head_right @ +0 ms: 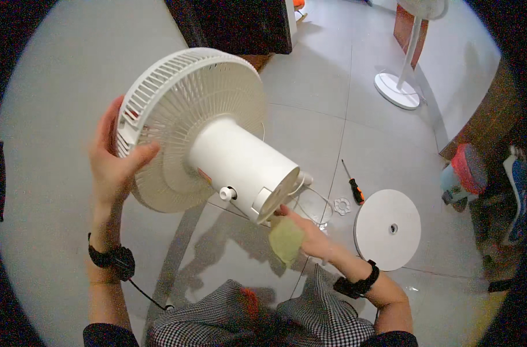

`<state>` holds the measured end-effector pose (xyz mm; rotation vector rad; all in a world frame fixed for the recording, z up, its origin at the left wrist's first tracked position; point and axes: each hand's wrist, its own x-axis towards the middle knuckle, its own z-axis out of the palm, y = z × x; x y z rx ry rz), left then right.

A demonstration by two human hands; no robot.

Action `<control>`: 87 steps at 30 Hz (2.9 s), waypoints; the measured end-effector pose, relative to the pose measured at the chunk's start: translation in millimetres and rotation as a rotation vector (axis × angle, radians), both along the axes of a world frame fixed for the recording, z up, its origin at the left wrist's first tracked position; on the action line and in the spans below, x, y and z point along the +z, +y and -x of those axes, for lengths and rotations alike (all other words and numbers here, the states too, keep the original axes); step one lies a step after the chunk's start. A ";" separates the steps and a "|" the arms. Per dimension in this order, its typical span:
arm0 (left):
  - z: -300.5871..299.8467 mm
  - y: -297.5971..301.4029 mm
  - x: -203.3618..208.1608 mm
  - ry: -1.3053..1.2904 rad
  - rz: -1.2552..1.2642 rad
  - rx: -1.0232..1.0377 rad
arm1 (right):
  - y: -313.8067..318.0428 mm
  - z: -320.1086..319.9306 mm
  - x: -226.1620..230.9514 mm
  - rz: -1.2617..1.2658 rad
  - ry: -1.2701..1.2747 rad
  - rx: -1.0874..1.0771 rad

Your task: The recorder assembles the parts of a small electric fan and wipes it clean with a cloth.

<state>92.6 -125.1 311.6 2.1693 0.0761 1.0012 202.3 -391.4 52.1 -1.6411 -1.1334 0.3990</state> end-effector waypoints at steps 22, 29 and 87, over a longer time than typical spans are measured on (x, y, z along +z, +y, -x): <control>-9.6 -48.8 -114.1 -0.047 -0.233 0.130 | 69.6 -62.3 145.4 0.589 -0.313 -0.213; -16.1 -32.5 -126.4 -0.060 -0.126 0.141 | 68.9 -134.8 82.9 0.169 0.719 0.162; -22.0 -73.4 -214.1 0.518 -0.181 0.096 | 103.7 -166.2 28.5 0.574 0.362 -0.282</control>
